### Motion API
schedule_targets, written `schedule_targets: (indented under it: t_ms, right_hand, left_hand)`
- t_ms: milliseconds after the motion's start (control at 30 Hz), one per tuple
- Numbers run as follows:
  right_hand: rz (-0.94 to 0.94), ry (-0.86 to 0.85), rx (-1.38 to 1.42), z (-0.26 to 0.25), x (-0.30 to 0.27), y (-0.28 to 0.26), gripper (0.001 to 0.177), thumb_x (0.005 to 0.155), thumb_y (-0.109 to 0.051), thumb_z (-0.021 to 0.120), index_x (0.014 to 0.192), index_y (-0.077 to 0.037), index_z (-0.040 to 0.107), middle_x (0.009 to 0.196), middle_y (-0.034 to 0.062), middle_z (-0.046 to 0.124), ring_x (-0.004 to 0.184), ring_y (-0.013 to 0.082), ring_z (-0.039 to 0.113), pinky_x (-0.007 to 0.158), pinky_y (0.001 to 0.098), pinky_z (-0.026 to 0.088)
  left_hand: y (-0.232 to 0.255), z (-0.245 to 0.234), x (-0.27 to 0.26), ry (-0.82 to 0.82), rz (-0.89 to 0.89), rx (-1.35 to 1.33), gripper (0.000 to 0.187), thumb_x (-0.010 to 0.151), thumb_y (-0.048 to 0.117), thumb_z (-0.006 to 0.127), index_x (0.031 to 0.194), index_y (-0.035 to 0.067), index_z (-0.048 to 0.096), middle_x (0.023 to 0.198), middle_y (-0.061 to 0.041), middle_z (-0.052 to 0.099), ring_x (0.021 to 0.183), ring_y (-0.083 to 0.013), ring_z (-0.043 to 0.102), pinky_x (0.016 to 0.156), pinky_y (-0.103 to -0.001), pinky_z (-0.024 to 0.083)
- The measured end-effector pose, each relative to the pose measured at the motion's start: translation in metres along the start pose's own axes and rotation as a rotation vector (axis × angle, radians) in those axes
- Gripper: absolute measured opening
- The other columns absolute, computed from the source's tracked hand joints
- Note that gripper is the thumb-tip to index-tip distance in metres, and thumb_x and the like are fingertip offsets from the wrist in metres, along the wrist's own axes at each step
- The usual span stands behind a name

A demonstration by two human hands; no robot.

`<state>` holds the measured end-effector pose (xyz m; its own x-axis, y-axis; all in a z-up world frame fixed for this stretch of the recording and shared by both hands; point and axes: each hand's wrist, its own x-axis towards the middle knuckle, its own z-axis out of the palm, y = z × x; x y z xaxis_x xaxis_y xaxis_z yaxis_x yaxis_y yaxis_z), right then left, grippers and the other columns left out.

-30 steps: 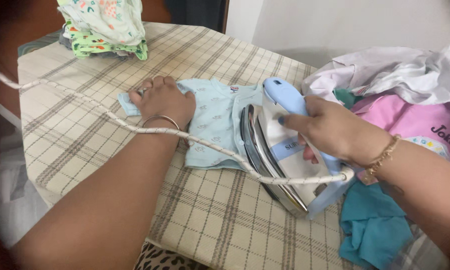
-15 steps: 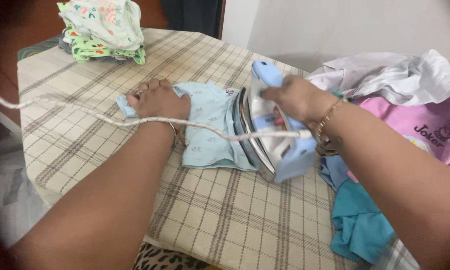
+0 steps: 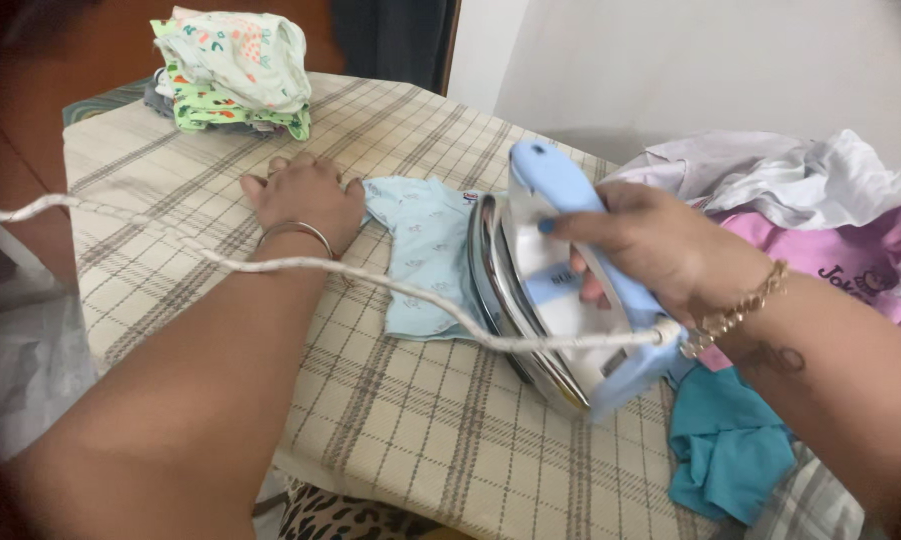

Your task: The person sorts through a pile of baby clothing on an ironing board, buttoning a small blue shirt before ironing it and other items with a handheld iron.

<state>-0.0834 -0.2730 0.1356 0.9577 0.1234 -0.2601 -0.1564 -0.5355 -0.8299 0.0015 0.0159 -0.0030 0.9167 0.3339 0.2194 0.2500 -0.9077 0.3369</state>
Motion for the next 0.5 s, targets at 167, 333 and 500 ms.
schedule_targets:
  t_ms: [167,333,500]
  right_hand:
    - [-0.027,0.06,0.254,0.022,0.024,-0.039,0.035,0.088,-0.021,0.072,0.105,0.006,0.059,0.071,0.0072,0.062,0.049,0.0128,0.06,0.043,0.0306,0.052]
    - [0.052,-0.014,0.277,0.074,0.047,-0.052,0.032,0.088,-0.015,0.071,0.103,0.013,0.064,0.075,0.0117,0.065,0.054,0.0192,0.064,0.046,0.035,0.058]
    - [0.052,-0.003,0.175,0.097,0.075,-0.044,0.032,0.091,-0.018,0.068,0.103,0.012,0.064,0.079,0.0128,0.067,0.063,0.0215,0.071,0.05,0.0348,0.059]
  left_hand:
    - [-0.024,-0.016,-0.001,0.003,0.069,-0.061,0.05,0.086,0.054,0.062,0.116,0.016,0.073,0.136,-0.006,0.057,0.136,-0.0273,0.042,0.112,-0.059,0.024]
    - [-0.045,-0.028,0.0,-0.067,0.013,-0.089,0.045,0.074,0.05,0.069,0.105,0.018,0.078,0.136,-0.007,0.055,0.136,-0.0287,0.041,0.112,-0.057,0.026]
    - [-0.062,-0.015,0.017,-0.034,0.016,-0.14,0.043,0.073,0.046,0.07,0.104,0.018,0.079,0.136,-0.006,0.056,0.134,-0.0297,0.041,0.109,-0.055,0.025]
